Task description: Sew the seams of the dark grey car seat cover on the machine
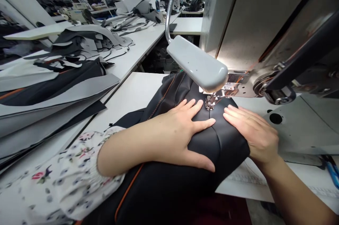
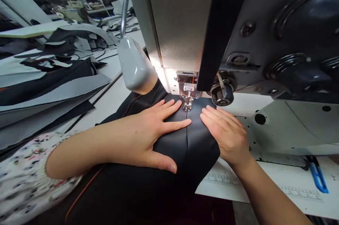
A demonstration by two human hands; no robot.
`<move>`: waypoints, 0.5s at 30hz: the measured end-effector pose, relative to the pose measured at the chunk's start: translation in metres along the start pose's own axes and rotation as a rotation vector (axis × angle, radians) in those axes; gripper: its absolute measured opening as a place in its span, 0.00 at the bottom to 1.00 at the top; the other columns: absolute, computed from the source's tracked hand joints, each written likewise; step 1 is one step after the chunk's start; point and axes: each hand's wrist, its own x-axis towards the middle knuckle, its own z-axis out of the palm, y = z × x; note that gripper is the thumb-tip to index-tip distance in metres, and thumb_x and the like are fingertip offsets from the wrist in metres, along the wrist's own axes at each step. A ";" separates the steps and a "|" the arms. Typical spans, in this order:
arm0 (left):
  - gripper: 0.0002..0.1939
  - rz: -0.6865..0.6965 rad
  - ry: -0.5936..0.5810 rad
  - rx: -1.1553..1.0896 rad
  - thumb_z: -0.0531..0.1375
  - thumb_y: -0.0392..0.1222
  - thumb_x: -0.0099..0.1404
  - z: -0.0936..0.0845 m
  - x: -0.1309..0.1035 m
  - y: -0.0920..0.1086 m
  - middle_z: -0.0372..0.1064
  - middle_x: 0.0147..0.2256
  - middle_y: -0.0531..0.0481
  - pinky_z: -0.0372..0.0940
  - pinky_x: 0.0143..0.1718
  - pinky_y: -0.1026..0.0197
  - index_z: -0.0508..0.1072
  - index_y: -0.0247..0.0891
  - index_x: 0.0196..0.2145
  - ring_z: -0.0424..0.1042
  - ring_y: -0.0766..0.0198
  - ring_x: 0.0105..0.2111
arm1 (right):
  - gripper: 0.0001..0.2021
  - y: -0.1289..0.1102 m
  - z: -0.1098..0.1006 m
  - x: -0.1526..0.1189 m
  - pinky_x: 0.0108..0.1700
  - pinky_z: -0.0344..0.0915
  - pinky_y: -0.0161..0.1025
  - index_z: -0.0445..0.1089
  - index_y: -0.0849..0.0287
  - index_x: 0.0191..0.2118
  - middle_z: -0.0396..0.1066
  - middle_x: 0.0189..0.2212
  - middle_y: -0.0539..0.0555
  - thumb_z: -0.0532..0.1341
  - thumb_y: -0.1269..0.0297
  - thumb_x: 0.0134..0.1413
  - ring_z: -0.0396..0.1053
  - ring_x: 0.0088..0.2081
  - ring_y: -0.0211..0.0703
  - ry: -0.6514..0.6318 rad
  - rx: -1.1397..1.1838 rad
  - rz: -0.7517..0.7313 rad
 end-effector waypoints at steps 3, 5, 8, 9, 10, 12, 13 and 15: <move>0.48 -0.002 0.004 -0.055 0.65 0.72 0.61 0.001 0.003 -0.008 0.38 0.75 0.32 0.45 0.70 0.29 0.60 0.50 0.71 0.39 0.30 0.74 | 0.20 0.003 0.004 0.002 0.63 0.70 0.53 0.71 0.58 0.61 0.76 0.55 0.61 0.58 0.74 0.65 0.73 0.60 0.53 0.026 -0.014 -0.012; 0.46 0.006 -0.002 -0.088 0.67 0.68 0.61 0.001 0.005 -0.014 0.37 0.75 0.34 0.45 0.71 0.30 0.60 0.52 0.71 0.38 0.31 0.74 | 0.20 0.005 0.007 0.003 0.63 0.70 0.52 0.72 0.59 0.60 0.77 0.55 0.62 0.58 0.74 0.65 0.74 0.59 0.53 0.039 -0.029 -0.013; 0.44 0.038 -0.034 -0.140 0.69 0.63 0.62 0.001 0.008 -0.025 0.33 0.76 0.37 0.44 0.70 0.30 0.59 0.57 0.71 0.34 0.31 0.74 | 0.21 0.007 0.010 0.006 0.61 0.71 0.51 0.71 0.57 0.61 0.76 0.56 0.61 0.58 0.74 0.65 0.75 0.58 0.53 0.046 -0.058 -0.003; 0.44 0.050 -0.048 -0.157 0.69 0.62 0.62 0.001 0.009 -0.028 0.32 0.76 0.37 0.44 0.70 0.29 0.59 0.58 0.71 0.32 0.31 0.74 | 0.21 0.007 0.011 0.007 0.60 0.71 0.51 0.71 0.57 0.62 0.76 0.56 0.61 0.58 0.74 0.65 0.75 0.58 0.53 0.047 -0.063 -0.002; 0.44 0.062 -0.057 -0.172 0.70 0.61 0.62 0.001 0.010 -0.032 0.31 0.76 0.38 0.44 0.70 0.29 0.59 0.59 0.70 0.30 0.31 0.74 | 0.22 0.007 0.012 0.008 0.60 0.72 0.51 0.70 0.57 0.62 0.76 0.56 0.61 0.58 0.74 0.65 0.75 0.58 0.53 0.050 -0.068 -0.003; 0.43 0.088 -0.060 -0.189 0.71 0.60 0.61 0.002 0.013 -0.037 0.30 0.76 0.38 0.42 0.70 0.28 0.60 0.61 0.70 0.29 0.30 0.74 | 0.22 0.008 0.015 0.008 0.59 0.72 0.50 0.70 0.57 0.63 0.76 0.56 0.62 0.58 0.75 0.65 0.76 0.57 0.52 0.062 -0.080 -0.006; 0.43 0.103 -0.057 -0.191 0.71 0.60 0.61 0.002 0.015 -0.039 0.31 0.76 0.39 0.42 0.70 0.28 0.61 0.61 0.69 0.30 0.31 0.74 | 0.22 0.009 0.016 0.008 0.59 0.72 0.49 0.70 0.58 0.63 0.76 0.56 0.63 0.58 0.75 0.65 0.76 0.56 0.52 0.070 -0.089 -0.005; 0.42 0.132 -0.049 -0.188 0.72 0.57 0.60 0.002 0.018 -0.043 0.33 0.76 0.39 0.42 0.70 0.29 0.62 0.60 0.69 0.33 0.32 0.75 | 0.22 0.011 0.021 0.007 0.57 0.73 0.48 0.70 0.58 0.62 0.76 0.55 0.63 0.59 0.76 0.65 0.76 0.56 0.52 0.082 -0.109 0.005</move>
